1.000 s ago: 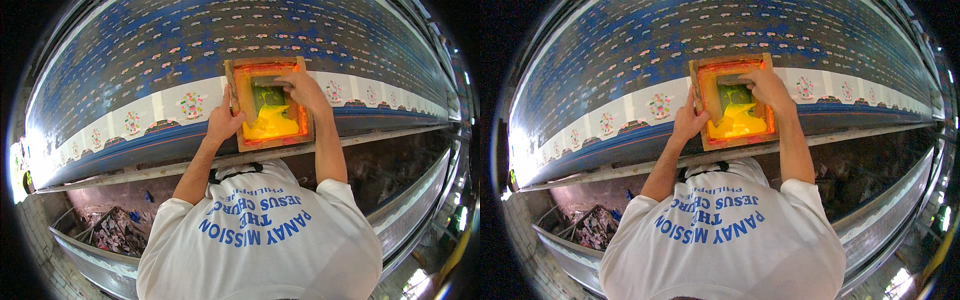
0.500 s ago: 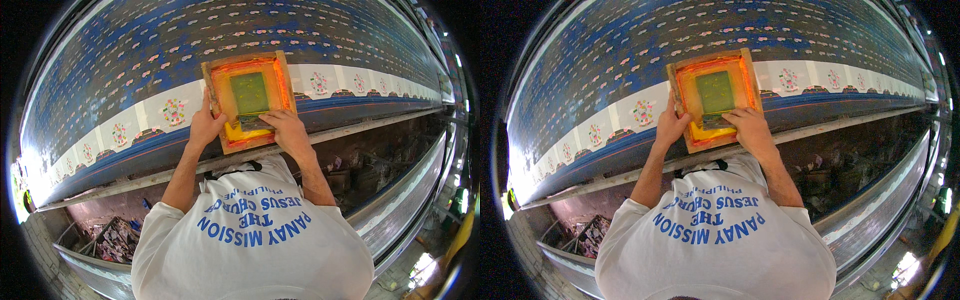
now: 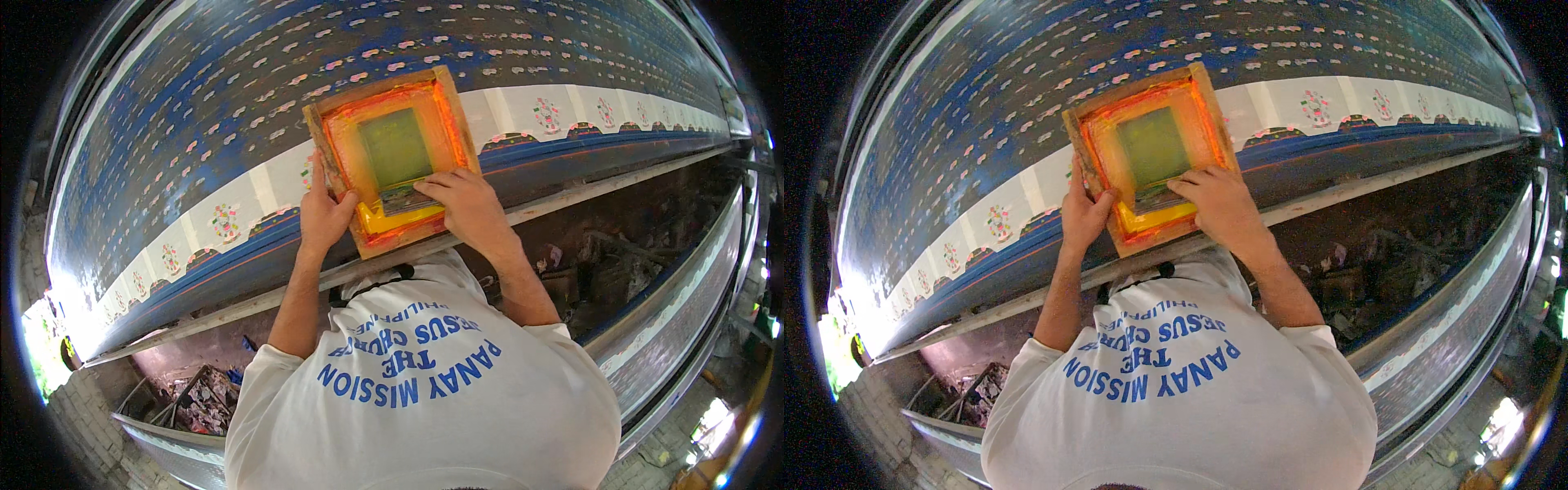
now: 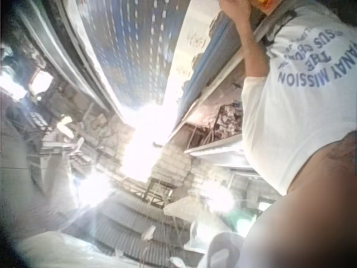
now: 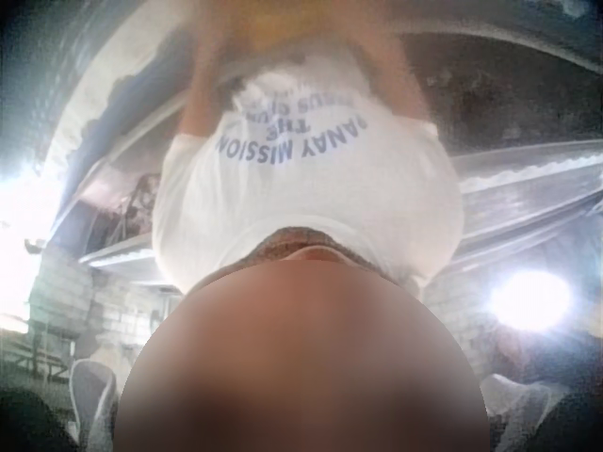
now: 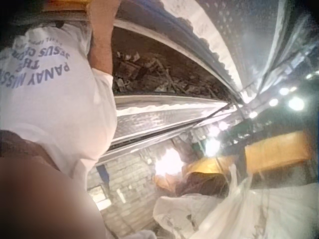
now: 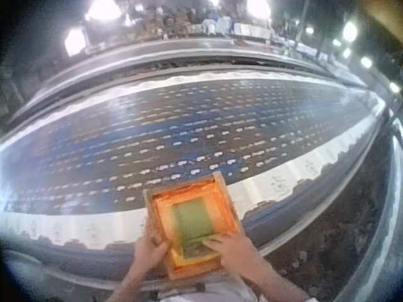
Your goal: The person uses a squeegee to spread yellow ink across a screen printing frame held over a patterned surface. They repeatedly pull the ink from one side to the other to coat the screen evenly.
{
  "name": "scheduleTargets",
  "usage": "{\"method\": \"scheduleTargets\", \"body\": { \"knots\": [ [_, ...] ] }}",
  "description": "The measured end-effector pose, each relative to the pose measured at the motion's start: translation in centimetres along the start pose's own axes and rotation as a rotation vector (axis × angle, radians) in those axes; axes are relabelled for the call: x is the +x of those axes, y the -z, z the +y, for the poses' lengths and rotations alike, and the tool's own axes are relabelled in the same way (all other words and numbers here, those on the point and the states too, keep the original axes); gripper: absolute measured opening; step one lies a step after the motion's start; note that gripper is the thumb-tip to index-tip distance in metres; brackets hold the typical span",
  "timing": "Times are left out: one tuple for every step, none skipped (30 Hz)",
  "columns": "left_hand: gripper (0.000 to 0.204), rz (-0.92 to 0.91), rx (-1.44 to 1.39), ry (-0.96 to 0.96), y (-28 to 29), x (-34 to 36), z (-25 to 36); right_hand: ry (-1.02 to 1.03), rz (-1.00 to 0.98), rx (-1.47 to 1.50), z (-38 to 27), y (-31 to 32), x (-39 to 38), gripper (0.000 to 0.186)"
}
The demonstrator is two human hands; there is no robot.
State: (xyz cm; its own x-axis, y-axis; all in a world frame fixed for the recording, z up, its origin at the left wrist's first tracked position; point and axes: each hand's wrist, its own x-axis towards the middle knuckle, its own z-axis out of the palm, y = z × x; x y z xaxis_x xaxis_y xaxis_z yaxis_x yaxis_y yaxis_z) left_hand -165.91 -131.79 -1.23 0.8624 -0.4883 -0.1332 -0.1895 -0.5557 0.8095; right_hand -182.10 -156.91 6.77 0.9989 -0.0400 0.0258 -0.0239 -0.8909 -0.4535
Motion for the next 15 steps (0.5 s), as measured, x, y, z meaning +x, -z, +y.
{"method": "scheduleTargets", "body": {
  "knots": [
    [0.11,0.015,-0.016,-0.022,-1.5,0.5,1.0,-0.005,0.005,-0.006,1.3,0.9,-0.5,0.054],
    [0.111,0.03,-0.032,-0.044,-2.8,0.8,2.1,-0.01,0.009,-0.011,2.6,1.5,-1.0,0.054],
    [0.111,0.008,0.003,0.016,-3.9,0.9,3.2,-0.01,0.02,-0.009,3.9,2.0,-1.4,0.054],
    [0.111,0.004,0.013,0.011,-5.1,1.3,4.0,-0.014,0.035,-0.004,5.4,2.2,-1.9,0.054],
    [0.111,0.0,0.022,0.006,-6.3,1.7,4.7,-0.017,0.05,0.002,6.7,2.4,-2.3,0.054],
    [0.111,-0.003,0.03,0.002,-7.2,2.0,5.2,-0.02,0.044,0.009,7.7,2.6,-2.6,0.054],
    [0.111,-0.009,0.007,0.013,-7.9,2.3,5.5,-0.023,0.038,0.016,8.7,2.7,-2.9,0.053],
    [0.11,-0.015,-0.018,0.024,-8.6,2.4,5.7,-0.025,0.032,0.024,9.5,2.7,-3.2,0.053],
    [0.11,-0.021,-0.042,0.036,-9.2,2.6,5.7,-0.012,0.029,0.004,10.1,2.7,-3.5,0.054],
    [0.109,-0.013,-0.031,0.029,-9.6,2.7,5.6,0.004,0.026,-0.017,10.5,2.6,-3.6,0.056],
    [0.108,-0.005,-0.019,0.021,-9.9,2.9,5.4,0.021,0.023,-0.038,10.8,2.5,-3.7,0.058],
    [0.107,0.003,-0.008,0.014,-10.2,3.0,5.1,0.016,0.012,-0.026,10.9,2.6,-3.8,0.059],
    [0.107,0.005,-0.018,0.014,-10.3,3.1,5.3,0.01,0.003,-0.013,10.8,2.7,-3.8,0.059],
    [0.106,0.007,-0.028,0.014,-10.3,3.1,5.6,0.005,-0.006,0.0,10.8,2.8,-3.9,0.06],
    [0.106,0.008,-0.037,0.014,-10.3,3.1,5.8,0.012,0.001,-0.006,11.1,2.7,-3.9,0.061]
  ]
}}
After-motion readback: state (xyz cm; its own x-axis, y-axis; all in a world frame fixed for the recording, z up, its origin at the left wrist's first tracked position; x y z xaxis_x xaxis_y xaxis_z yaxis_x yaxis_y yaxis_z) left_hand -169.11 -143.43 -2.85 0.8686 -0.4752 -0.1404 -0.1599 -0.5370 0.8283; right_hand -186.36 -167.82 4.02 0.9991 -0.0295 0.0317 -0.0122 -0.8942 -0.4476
